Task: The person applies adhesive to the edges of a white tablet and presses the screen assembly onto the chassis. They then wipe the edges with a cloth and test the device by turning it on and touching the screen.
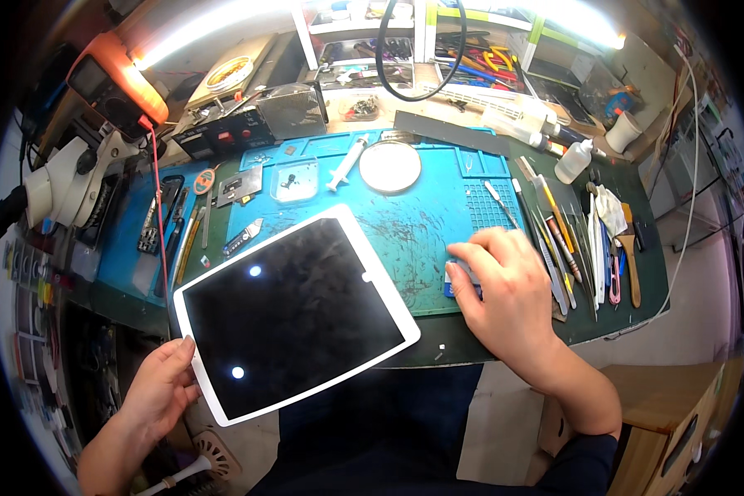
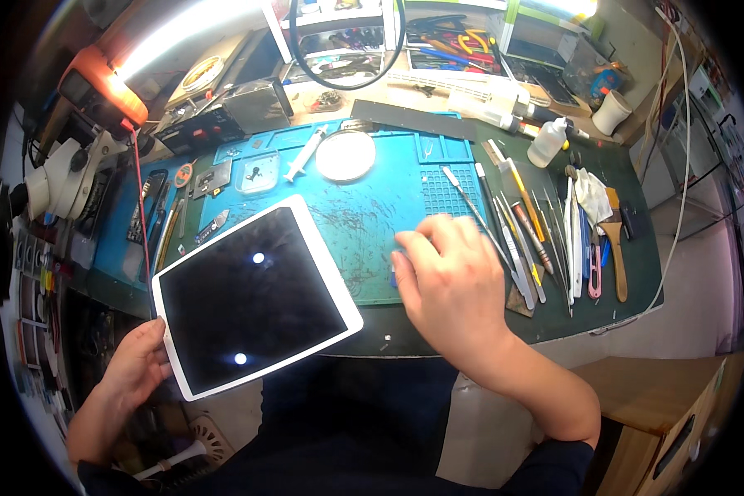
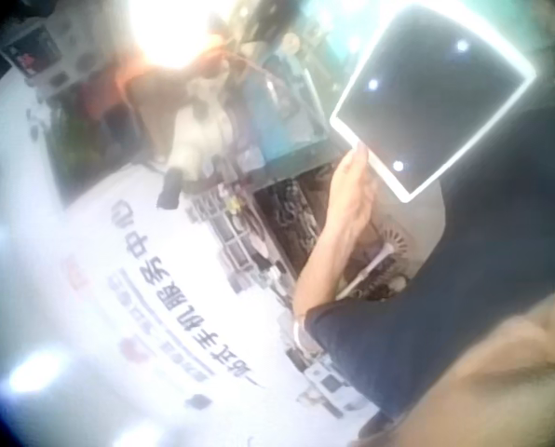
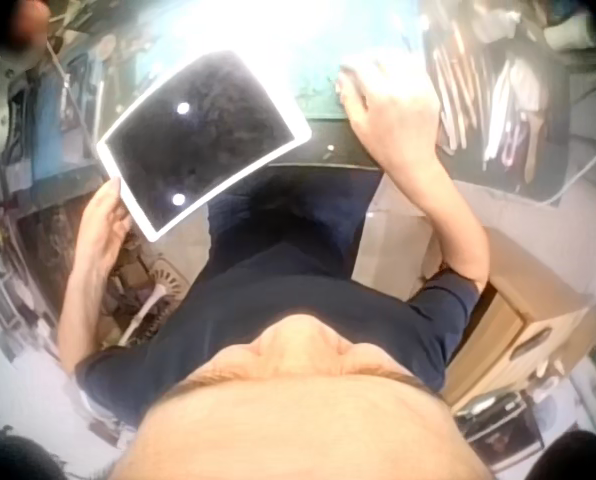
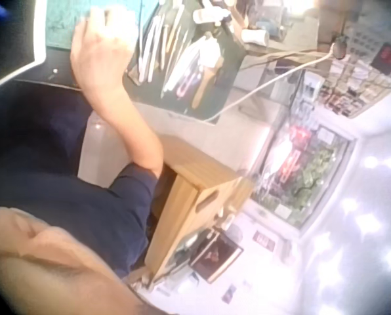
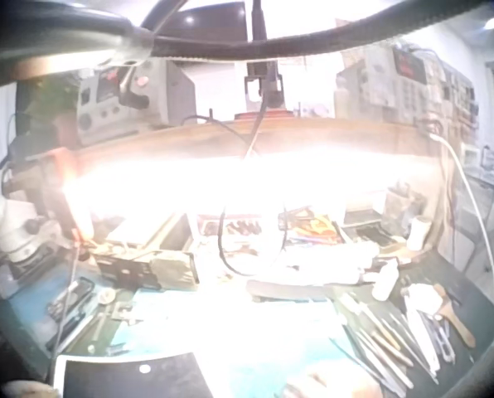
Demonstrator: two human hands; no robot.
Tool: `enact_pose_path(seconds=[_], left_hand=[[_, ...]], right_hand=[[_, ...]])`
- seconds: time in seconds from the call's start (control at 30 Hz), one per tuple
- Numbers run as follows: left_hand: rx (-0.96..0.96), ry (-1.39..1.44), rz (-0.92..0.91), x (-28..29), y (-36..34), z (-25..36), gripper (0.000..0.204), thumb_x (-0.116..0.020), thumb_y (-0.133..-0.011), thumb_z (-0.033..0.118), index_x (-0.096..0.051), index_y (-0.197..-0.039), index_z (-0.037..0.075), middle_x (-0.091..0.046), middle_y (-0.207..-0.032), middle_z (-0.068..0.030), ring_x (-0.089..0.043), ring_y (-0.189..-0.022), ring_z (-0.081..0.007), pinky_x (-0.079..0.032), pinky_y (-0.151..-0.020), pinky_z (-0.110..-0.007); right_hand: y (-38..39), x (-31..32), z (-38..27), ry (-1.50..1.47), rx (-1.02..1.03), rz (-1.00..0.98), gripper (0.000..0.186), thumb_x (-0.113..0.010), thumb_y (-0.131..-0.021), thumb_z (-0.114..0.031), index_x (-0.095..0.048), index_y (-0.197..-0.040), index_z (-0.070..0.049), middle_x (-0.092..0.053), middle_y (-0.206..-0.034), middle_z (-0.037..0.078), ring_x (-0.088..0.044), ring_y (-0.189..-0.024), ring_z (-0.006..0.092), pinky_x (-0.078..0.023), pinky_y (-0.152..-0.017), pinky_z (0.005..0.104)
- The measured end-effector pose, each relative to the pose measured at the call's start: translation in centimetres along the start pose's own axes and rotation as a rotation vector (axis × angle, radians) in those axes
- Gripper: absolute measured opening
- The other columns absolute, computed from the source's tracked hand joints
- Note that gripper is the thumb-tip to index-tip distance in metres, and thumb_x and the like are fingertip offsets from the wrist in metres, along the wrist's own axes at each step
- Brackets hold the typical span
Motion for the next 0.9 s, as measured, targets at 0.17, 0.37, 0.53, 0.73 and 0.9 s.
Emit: enact_pose_path(seconds=[0.17,0.37,0.53,0.73,0.9], left_hand=[[0.045,-0.007,-0.005,-1.0,-0.7,0.3,0.028,-0.058,-0.107,0.036,-0.06,-0.111,0.009,-0.067,-0.106,-0.005,-0.064,-0.104,-0.0166,-0.054,-0.093,-0.042],[0.094,0.016,0.016,-0.3,-1.9,0.1,0.028,-0.063,-0.104,0.035,-0.061,-0.106,0.007,-0.064,-0.103,-0.0054,-0.064,-0.098,-0.0175,-0.055,-0.091,-0.041],[0.106,-0.11,-0.001,0.2,-1.8,0.2,0.03,-0.063,-0.104,0.035,-0.062,-0.105,0.005,-0.064,-0.102,-0.0057,-0.066,-0.093,-0.0177,-0.058,-0.089,-0.04],[0.103,-0.023,-0.163,0.5,-1.5,-0.8,0.036,-0.062,-0.104,0.039,-0.064,-0.108,0.003,-0.07,-0.103,-0.0093,-0.071,-0.097,-0.022,-0.059,-0.092,-0.044],[0.053,0.034,-0.341,-0.2,-1.9,-2.3,0.037,-0.06,-0.104,0.041,-0.063,-0.111,0.005,-0.072,-0.105,-0.0095,-0.071,-0.1,-0.0225,-0.059,-0.093,-0.043]], right_hand=[[-0.9,-0.5,-1.8,-0.158,0.232,-0.088,0.048,-0.076,-0.088,-0.031,-0.064,-0.124,-0.001,-0.064,-0.124,0.014,-0.059,-0.116,0.0303,-0.045,-0.1,0.0429],[1.1,-1.4,-4.2,-0.337,0.305,-0.182,0.081,-0.081,-0.082,-0.043,-0.053,-0.139,0.007,-0.065,-0.125,0.019,-0.061,-0.119,0.0335,-0.047,-0.1,0.043],[2.5,-1.0,-4.7,-0.286,0.337,-0.125,0.08,-0.084,-0.08,-0.041,-0.056,-0.138,0.007,-0.069,-0.119,0.018,-0.063,-0.118,0.0316,-0.049,-0.097,0.0407],[2.7,-1.1,-4.1,-0.314,0.282,-0.118,0.074,-0.083,-0.081,-0.042,-0.059,-0.135,0.004,-0.067,-0.127,0.018,-0.062,-0.12,0.0326,-0.05,-0.098,0.0427],[2.8,-1.2,-4.3,-0.239,0.296,-0.128,0.075,-0.082,-0.08,-0.05,-0.062,-0.131,0.002,-0.064,-0.13,0.018,-0.06,-0.122,0.0342,-0.049,-0.1,0.0449]])
Point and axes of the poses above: each hand's wrist, its own y-axis away from the middle knuckle, its own x-axis out of the back of the hand, z = x × y, the point moved 7 cm from there along -y, towards the middle knuckle
